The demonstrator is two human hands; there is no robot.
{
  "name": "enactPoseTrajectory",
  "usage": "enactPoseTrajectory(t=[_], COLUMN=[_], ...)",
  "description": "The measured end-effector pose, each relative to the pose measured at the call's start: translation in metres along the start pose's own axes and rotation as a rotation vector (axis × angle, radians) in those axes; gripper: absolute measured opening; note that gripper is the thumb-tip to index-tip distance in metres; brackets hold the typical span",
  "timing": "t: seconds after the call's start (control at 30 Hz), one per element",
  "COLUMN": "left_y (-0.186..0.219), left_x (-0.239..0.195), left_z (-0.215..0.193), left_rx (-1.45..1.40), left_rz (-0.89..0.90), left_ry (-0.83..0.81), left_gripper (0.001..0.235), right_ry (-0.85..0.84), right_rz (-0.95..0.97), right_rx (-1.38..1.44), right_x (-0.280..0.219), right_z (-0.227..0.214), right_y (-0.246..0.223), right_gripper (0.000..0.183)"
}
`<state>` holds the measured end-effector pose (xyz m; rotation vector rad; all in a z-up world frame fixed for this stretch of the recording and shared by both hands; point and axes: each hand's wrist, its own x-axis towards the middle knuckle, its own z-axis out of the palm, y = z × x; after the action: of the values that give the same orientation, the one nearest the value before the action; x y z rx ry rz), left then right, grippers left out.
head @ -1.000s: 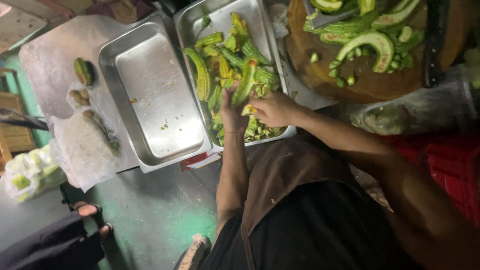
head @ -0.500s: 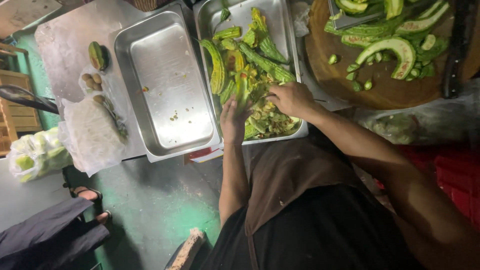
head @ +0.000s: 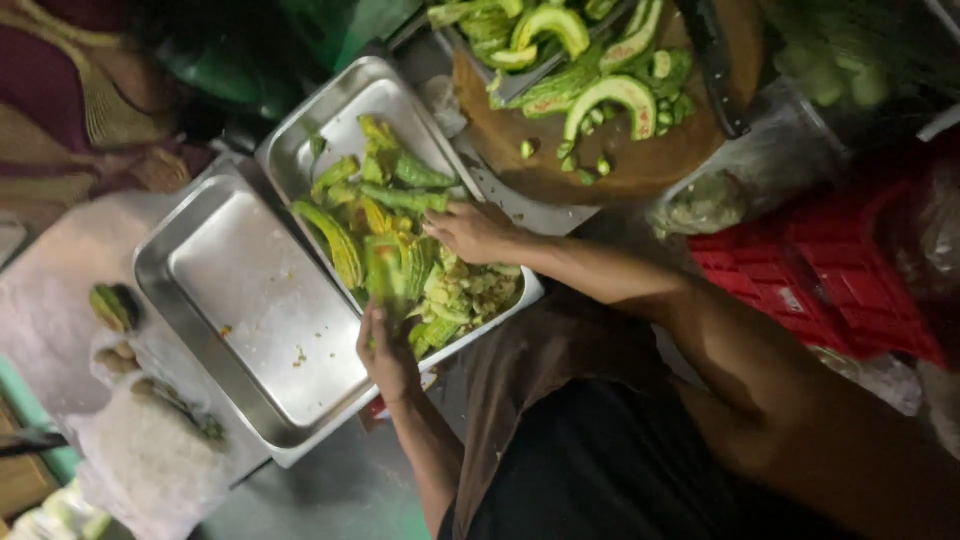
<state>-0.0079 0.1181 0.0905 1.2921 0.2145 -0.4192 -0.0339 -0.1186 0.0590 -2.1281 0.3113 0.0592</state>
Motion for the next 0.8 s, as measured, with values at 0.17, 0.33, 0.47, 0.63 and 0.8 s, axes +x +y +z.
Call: enactPoseTrajectory(t=[0.17,0.33,0.47,0.63,0.8], left_y=[0.004,-0.012,-0.068,-0.043,-0.051], left_x=[0.026,0.035,0.086,0.097,0.117], left_z=[0.03,0.084,0.116,0.228,0.341], left_rx=[0.007,0.149,0.262,0.309,0.69], left_rz=[-0.021,-0.102,0.012,0.175,0.671], left_ry=[0.04,-0.073,-0.234,-0.429,-0.651], left_gripper=[0.041,0.036,0.029,0.028,0.033], right_ry=[-0.09,0.171,0.268,0.438,0.173], right_rz=[-0.041,0.164,0.212,0.223,0.094], right_rx=[0.095,0.224,0.201,0.253,0.112], right_x=[-0.016,-0.089,-0.128,-0.162,-0.198], right_z=[0.036,0.033,0.022,0.006,-0.038], right_y=[0.105,0.154,0.209,0.27,0.308], right_gripper=[0.063,0.057,0.051,0.049,0.053])
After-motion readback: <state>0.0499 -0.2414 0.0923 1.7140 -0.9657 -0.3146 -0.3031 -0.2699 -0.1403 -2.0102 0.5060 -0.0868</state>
